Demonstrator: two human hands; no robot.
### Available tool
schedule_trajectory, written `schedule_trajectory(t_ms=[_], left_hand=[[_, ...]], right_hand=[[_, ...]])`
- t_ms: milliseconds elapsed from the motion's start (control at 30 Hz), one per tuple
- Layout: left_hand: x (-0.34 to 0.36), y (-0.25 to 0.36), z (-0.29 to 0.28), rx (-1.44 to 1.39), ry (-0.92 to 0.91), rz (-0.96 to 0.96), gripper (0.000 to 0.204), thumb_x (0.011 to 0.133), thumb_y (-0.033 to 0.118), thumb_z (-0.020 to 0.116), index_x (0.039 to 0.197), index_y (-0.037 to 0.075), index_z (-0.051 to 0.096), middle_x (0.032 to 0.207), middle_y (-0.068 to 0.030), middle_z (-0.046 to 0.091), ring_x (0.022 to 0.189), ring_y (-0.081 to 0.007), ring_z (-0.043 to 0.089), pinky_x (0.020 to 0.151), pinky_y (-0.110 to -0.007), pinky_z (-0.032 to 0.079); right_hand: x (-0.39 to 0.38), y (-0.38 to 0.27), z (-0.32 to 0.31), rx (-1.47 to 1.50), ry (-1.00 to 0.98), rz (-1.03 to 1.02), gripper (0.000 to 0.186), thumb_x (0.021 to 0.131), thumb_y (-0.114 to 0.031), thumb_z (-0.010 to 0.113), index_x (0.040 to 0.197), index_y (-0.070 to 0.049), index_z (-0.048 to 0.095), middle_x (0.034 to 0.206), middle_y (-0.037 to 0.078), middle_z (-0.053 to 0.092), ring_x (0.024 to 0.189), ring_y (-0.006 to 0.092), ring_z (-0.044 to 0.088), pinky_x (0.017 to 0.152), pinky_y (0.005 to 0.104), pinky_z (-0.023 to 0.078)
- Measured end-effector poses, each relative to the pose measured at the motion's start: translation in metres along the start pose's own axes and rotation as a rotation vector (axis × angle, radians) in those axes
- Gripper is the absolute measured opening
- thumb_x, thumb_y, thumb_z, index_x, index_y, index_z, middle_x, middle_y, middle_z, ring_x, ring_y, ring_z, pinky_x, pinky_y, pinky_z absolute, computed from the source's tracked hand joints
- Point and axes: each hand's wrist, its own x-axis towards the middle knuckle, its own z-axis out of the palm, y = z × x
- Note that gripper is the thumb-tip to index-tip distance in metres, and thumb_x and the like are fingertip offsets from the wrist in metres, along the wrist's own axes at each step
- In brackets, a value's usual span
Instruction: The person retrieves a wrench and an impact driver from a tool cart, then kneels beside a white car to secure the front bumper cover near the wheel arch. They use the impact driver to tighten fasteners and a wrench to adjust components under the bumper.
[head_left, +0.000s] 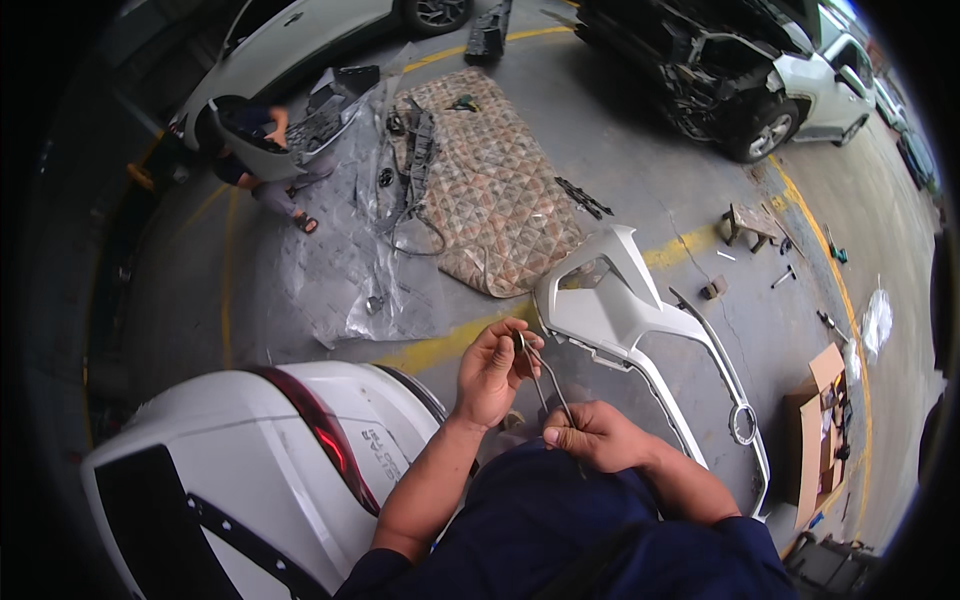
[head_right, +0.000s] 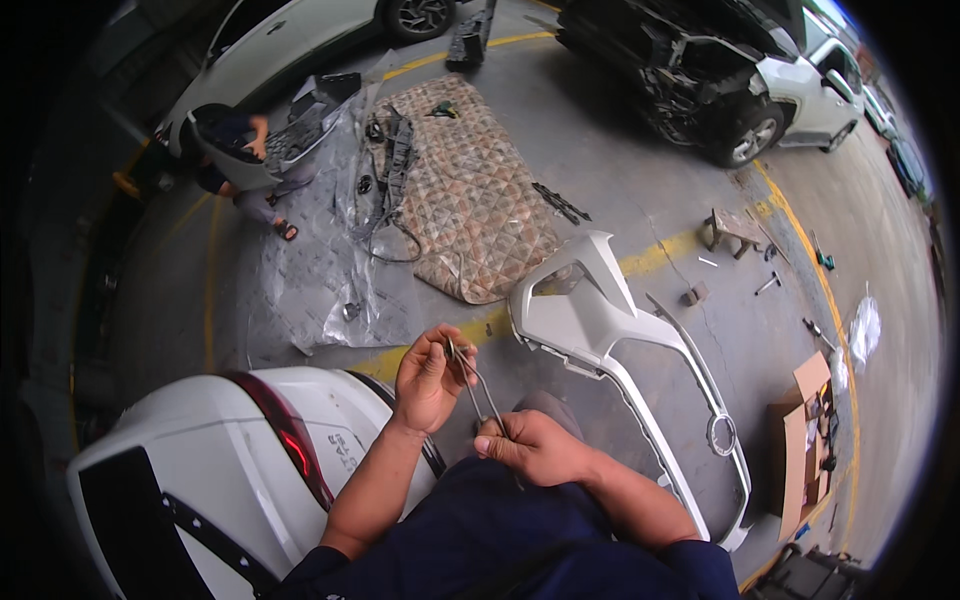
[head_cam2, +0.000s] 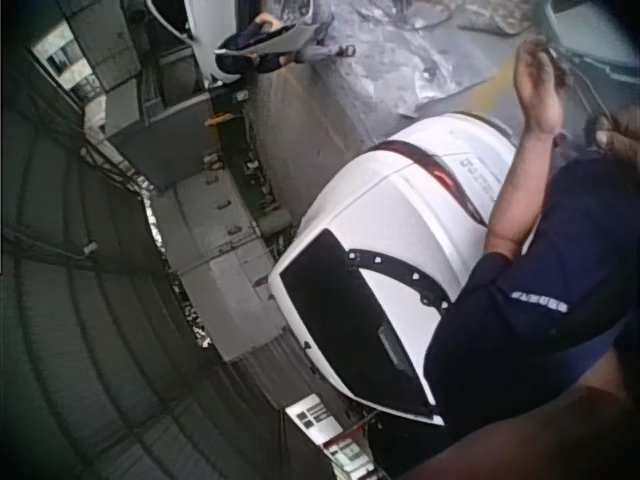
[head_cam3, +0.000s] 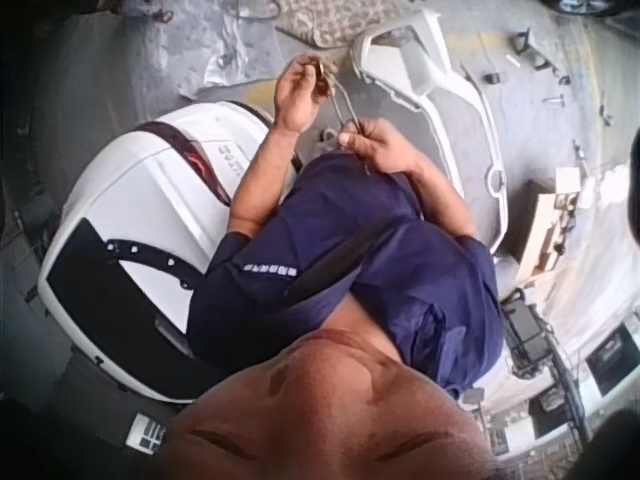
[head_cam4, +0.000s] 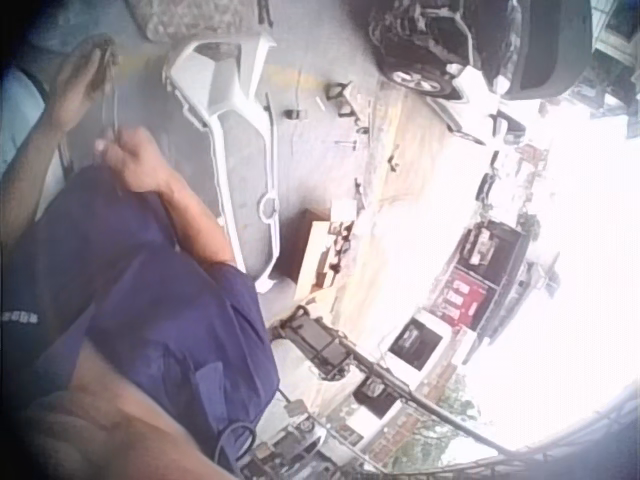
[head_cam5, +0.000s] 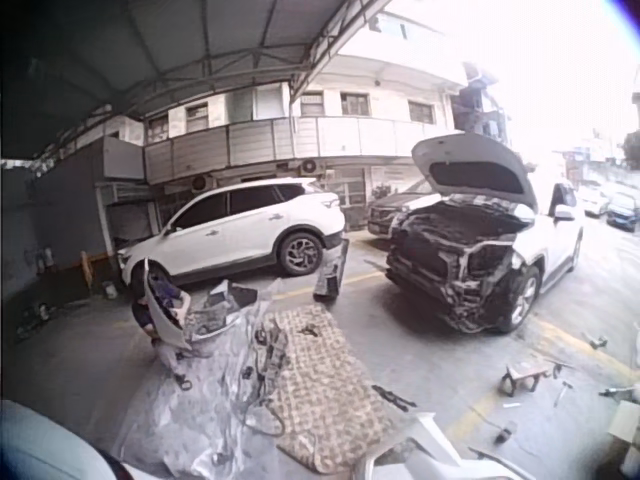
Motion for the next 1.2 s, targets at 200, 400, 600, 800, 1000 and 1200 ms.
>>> schedule_trajectory(t_ms=[200, 400, 600, 800, 1000, 1200], left_hand=[[0.090, -0.005, -0.031, -0.145, -0.005, -0.144, 0.025, 0.100, 0.028, 0.052, 0.114, 0.007, 0.055, 0.094, -0.0058, 0.060, 0.078, -0.0116, 0.058, 0.071, -0.031, 0.051], [0.216, 0.021, -0.042, -0.133, 0.182, -0.138, 0.020, 0.101, 0.028, 0.051, 0.108, 0.010, 0.056, 0.092, -0.0005, 0.056, 0.068, -0.0066, 0.047, 0.063, -0.023, 0.043], [0.356, 0.065, -0.054, -0.139, 0.223, -0.093, 0.022, 0.099, 0.034, 0.054, 0.107, 0.014, 0.057, 0.087, 0.0034, 0.055, 0.071, -0.0059, 0.048, 0.067, -0.022, 0.043], [0.454, 0.060, -0.047, -0.064, 0.230, -0.217, 0.022, 0.099, 0.033, 0.053, 0.106, 0.013, 0.059, 0.091, 0.0008, 0.058, 0.083, -0.0116, 0.053, 0.085, -0.036, 0.047], [0.554, 0.029, -0.047, -0.050, 0.155, -0.476, 0.022, 0.099, 0.032, 0.053, 0.108, 0.014, 0.060, 0.090, -0.0007, 0.061, 0.085, -0.0154, 0.058, 0.082, -0.032, 0.050], [0.692, -0.010, -0.064, -0.002, -0.150, -0.685, 0.025, 0.100, 0.033, 0.051, 0.114, 0.013, 0.058, 0.092, 0.0009, 0.060, 0.078, -0.0114, 0.056, 0.065, -0.026, 0.046]], right_hand=[[0.078, -0.007, -0.041, 0.027, 0.199, 0.008, 0.025, 0.099, -0.024, 0.058, 0.085, -0.003, 0.058, 0.066, -0.005, 0.046, 0.062, 0.0043, 0.042, 0.057, 0.0238, 0.039], [0.166, -0.037, -0.095, 0.548, 0.410, -0.136, 0.025, 0.099, -0.027, 0.057, 0.092, -0.003, 0.058, 0.062, -0.004, 0.043, 0.053, 0.0055, 0.037, 0.049, 0.0247, 0.034], [0.221, -0.064, -0.194, 1.194, 0.499, -0.128, 0.028, 0.102, -0.031, 0.044, 0.097, -0.006, 0.053, 0.062, -0.002, 0.036, 0.054, 0.0094, 0.033, 0.053, 0.0257, 0.035], [0.239, -0.081, -0.257, 1.171, 0.910, -0.149, 0.029, 0.093, -0.013, 0.041, 0.115, 0.002, 0.052, 0.079, 0.004, 0.053, 0.067, 0.0147, 0.048, 0.065, 0.0297, 0.042], [0.263, -0.092, -0.315, 1.093, 1.130, -0.304, 0.039, 0.099, -0.008, 0.042, 0.136, 0.005, 0.040, 0.101, 0.014, 0.062, 0.071, 0.0124, 0.053, 0.060, 0.0245, 0.045], [0.308, -0.111, -0.388, 0.960, 1.455, -0.315, 0.035, 0.101, -0.018, 0.042, 0.132, -0.002, 0.049, 0.096, 0.012, 0.066, 0.071, 0.0101, 0.053, 0.051, 0.0242, 0.043]])
